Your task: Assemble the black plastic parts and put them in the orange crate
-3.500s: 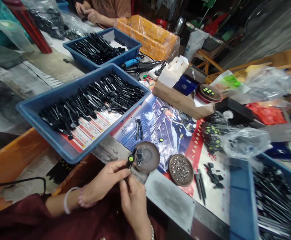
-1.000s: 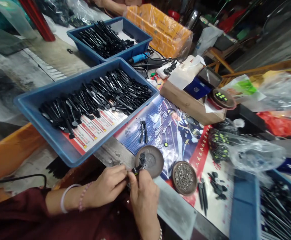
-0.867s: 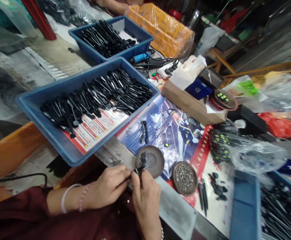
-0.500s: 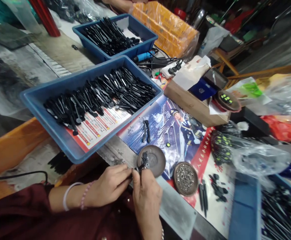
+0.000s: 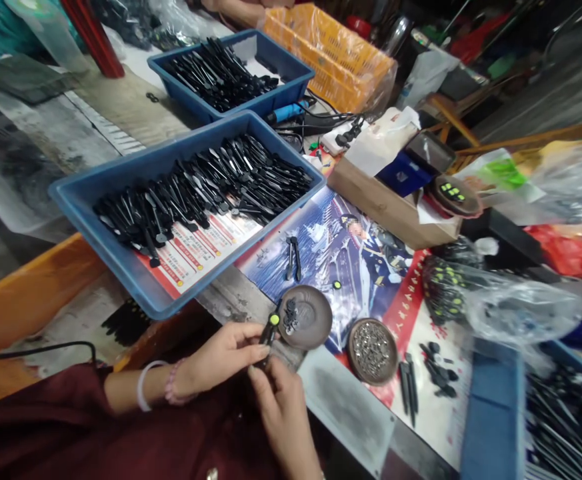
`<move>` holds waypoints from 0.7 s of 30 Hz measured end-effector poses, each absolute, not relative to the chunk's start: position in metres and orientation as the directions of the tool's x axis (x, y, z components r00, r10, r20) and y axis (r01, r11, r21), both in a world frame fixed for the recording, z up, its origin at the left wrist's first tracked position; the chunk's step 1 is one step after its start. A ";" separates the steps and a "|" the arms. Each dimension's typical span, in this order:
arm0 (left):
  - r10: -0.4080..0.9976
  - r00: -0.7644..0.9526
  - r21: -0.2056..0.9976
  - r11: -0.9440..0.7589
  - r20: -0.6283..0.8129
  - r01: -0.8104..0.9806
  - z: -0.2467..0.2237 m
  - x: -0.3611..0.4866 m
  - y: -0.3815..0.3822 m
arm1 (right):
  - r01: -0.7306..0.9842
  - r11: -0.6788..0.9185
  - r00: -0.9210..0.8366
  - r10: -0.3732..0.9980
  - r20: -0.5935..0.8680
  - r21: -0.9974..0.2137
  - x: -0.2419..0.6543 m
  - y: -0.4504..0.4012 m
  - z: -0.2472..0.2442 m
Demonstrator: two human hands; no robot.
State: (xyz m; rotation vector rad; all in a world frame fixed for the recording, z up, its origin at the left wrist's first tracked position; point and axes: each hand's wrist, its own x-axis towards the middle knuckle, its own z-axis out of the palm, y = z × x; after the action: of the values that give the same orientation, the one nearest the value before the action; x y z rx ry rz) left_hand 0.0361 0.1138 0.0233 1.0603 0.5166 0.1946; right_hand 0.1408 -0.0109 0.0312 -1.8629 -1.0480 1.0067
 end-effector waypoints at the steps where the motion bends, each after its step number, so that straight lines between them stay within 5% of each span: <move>1: 0.388 0.872 0.876 0.475 -0.297 0.087 0.023 0.036 0.113 | 0.255 -0.375 0.357 0.893 -0.274 -0.891 0.135 -0.012 0.030; 6: 0.303 0.911 0.926 0.334 -0.281 0.174 0.033 0.028 0.125 | 0.254 -0.346 0.335 0.907 -0.254 -0.903 0.133 -0.024 0.040; 12: -0.028 0.939 0.865 0.381 -0.342 0.327 0.055 0.014 0.144 | 0.347 -0.404 0.215 0.913 -0.348 -0.846 0.175 -0.052 0.067; 21: 0.403 0.846 0.904 0.384 -0.349 0.190 0.035 0.037 0.097 | 0.087 -0.291 0.425 0.876 -0.229 -0.953 0.127 -0.024 0.037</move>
State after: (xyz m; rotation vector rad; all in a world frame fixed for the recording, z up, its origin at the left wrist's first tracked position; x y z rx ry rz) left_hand 0.0369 0.0969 0.0353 1.1873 0.5804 0.1456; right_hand 0.1269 -0.0236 0.0373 -1.6862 -0.8474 0.9943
